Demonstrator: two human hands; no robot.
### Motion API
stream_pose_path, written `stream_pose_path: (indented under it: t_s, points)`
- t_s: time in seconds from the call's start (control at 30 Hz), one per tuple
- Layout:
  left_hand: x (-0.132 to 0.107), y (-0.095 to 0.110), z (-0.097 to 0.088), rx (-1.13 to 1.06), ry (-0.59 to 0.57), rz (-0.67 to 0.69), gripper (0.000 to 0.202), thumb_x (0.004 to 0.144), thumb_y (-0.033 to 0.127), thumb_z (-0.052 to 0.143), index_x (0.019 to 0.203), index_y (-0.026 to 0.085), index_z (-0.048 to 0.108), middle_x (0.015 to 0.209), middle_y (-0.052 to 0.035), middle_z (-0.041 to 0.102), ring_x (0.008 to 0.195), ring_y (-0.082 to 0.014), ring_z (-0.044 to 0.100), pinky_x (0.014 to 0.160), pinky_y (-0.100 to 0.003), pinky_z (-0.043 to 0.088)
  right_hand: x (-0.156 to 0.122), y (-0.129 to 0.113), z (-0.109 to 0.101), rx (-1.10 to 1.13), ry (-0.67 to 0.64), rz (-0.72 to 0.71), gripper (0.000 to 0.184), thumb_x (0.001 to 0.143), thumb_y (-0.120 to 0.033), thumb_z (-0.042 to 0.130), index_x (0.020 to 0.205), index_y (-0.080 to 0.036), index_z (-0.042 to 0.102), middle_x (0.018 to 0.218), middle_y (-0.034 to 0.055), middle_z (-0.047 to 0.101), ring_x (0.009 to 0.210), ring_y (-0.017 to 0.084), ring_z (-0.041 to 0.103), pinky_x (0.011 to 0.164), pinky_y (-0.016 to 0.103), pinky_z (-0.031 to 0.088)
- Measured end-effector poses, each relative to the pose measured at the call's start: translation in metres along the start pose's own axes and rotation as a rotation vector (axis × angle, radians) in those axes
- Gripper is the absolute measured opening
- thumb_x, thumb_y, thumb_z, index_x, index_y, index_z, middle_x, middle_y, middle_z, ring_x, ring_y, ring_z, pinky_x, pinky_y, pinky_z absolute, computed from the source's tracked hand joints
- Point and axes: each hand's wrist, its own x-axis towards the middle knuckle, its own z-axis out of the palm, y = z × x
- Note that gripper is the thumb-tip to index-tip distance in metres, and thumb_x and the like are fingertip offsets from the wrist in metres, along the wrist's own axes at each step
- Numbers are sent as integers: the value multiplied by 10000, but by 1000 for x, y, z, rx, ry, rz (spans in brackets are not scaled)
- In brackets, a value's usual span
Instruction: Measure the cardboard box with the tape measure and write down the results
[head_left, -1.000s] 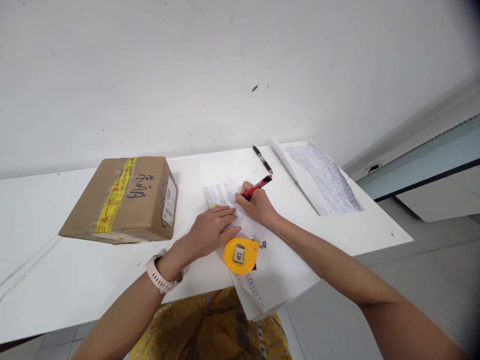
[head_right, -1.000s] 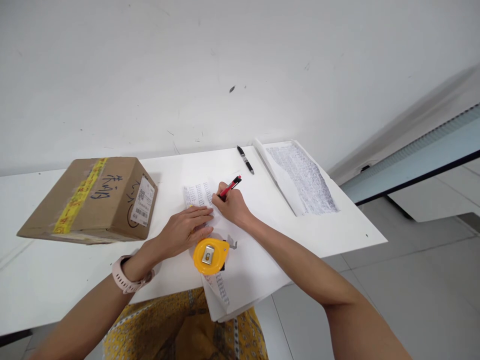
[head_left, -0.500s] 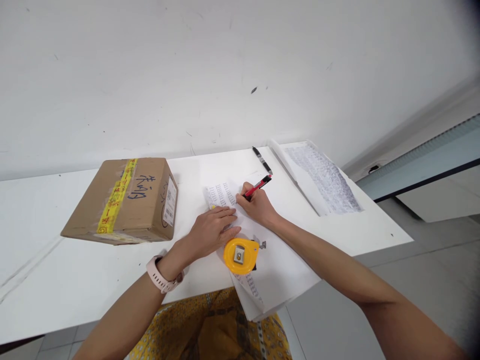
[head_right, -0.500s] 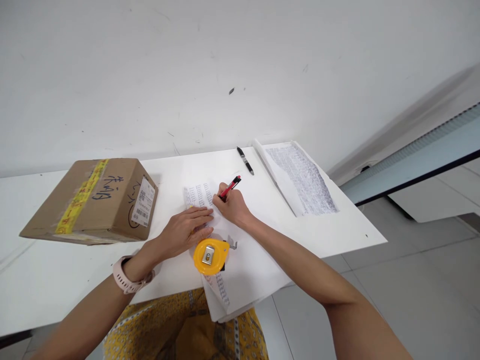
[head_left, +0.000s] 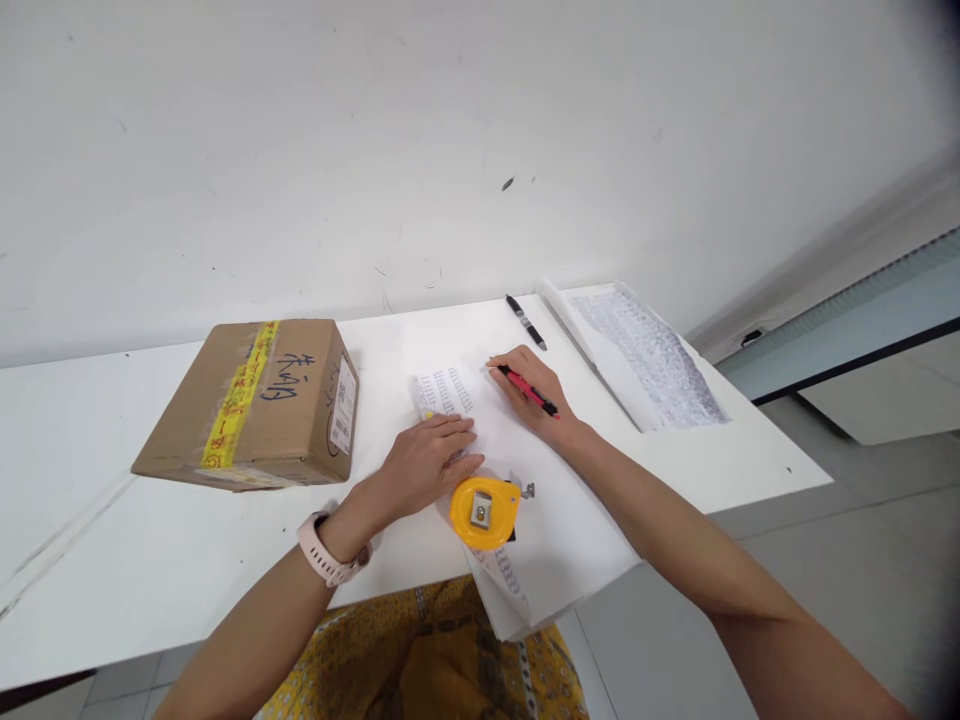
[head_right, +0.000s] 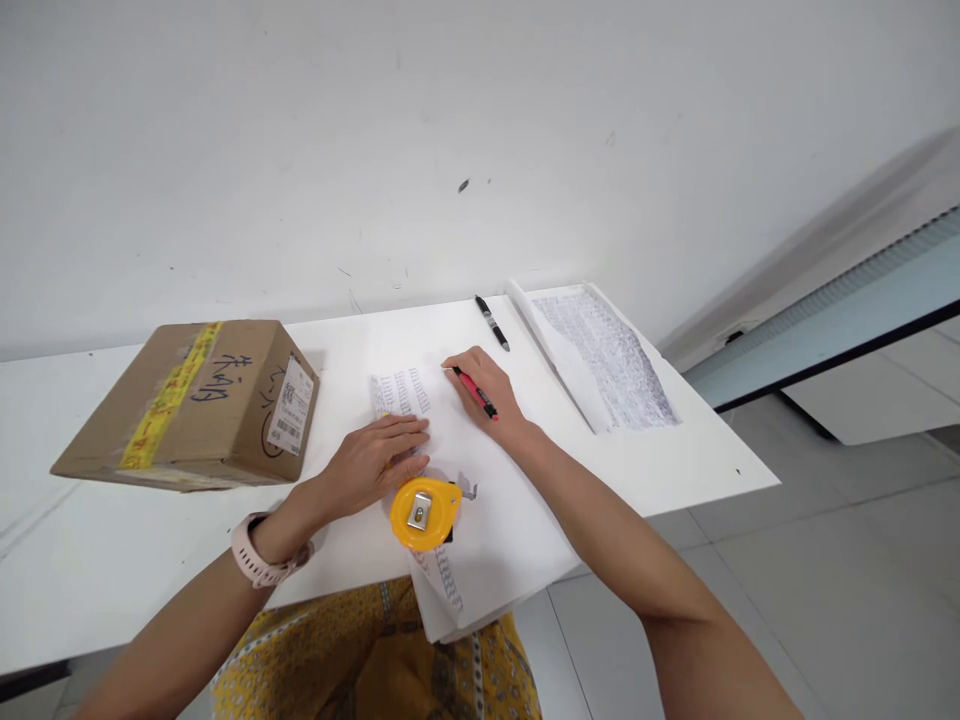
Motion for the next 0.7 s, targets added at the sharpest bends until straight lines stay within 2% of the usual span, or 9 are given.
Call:
stream_pose_path:
  t_s: [0.1, 0.23, 0.3, 0.37, 0.43, 0.53, 0.57, 0.63, 0.7]
  points:
    - [1, -1, 1, -18, -10, -19, 346, 989, 383, 513, 1182, 157, 691, 1349, -108, 650, 1292, -274, 563, 1079, -437, 444, 2, 17, -6, -277, -88, -122, 240, 913, -161, 459, 1044, -232, 647, 970, 78, 570, 927, 229, 530, 747, 337, 434]
    - [2, 2, -7, -97, 42, -76, 299, 982, 367, 512, 1143, 179, 680, 1276, -105, 689, 1221, -269, 600, 1024, -437, 471, 3, 29, 0, -455, -151, -137, 499, 816, 38, 375, 1140, -217, 657, 961, 100, 607, 901, 242, 497, 714, 335, 407]
    - [0, 11, -16, -135, 133, -117, 258, 968, 362, 522, 1074, 173, 662, 1125, -106, 723, 1087, -264, 640, 926, -426, 507, 3, 29, 4, -471, -136, -130, 618, 764, 87, 347, 1235, -204, 622, 951, 100, 616, 888, 241, 496, 738, 341, 405]
    - [-7, 26, -24, -142, 190, -138, 228, 929, 373, 573, 1039, 180, 622, 1030, -96, 703, 1006, -263, 631, 857, -418, 513, 4, 28, 6, -479, -118, -118, 656, 749, 90, 346, 1286, -192, 595, 957, 101, 619, 901, 244, 498, 765, 346, 407]
    - [-17, 44, -26, -123, 153, -126, 345, 852, 402, 667, 1106, 189, 573, 1095, -108, 670, 1055, -287, 601, 876, -437, 502, 5, 28, 6, -470, -116, -106, 615, 769, 75, 347, 1259, -185, 614, 966, 106, 625, 914, 247, 500, 779, 350, 409]
    - [-31, 63, -11, -34, 40, -100, 718, 708, 426, 798, 1295, 165, 475, 1301, -176, 591, 1195, -360, 536, 968, -516, 453, 8, 28, 6, -465, -139, -89, 513, 822, 48, 342, 1152, -170, 669, 981, 119, 635, 911, 248, 503, 783, 355, 408]
    - [-33, 66, -3, 8, 24, -102, 787, 684, 408, 817, 1331, 152, 450, 1336, -194, 571, 1216, -379, 523, 982, -535, 436, 8, 27, 6, -468, -148, -82, 486, 835, 40, 345, 1120, -165, 681, 987, 122, 638, 910, 249, 505, 784, 356, 407]
    - [-34, 69, 11, 76, 36, -126, 762, 687, 355, 814, 1328, 141, 460, 1304, -196, 597, 1180, -386, 545, 962, -538, 430, 9, 26, 6, -476, -163, -62, 450, 852, 25, 354, 1084, -156, 694, 1003, 128, 643, 924, 253, 512, 788, 357, 408]
    - [-32, 71, 18, 85, 107, -176, 632, 695, 318, 795, 1240, 150, 524, 1160, -162, 663, 1070, -359, 593, 916, -508, 441, 8, 25, 5, -478, -175, -45, 429, 866, 10, 359, 1075, -147, 699, 1016, 136, 648, 946, 260, 521, 800, 358, 413]
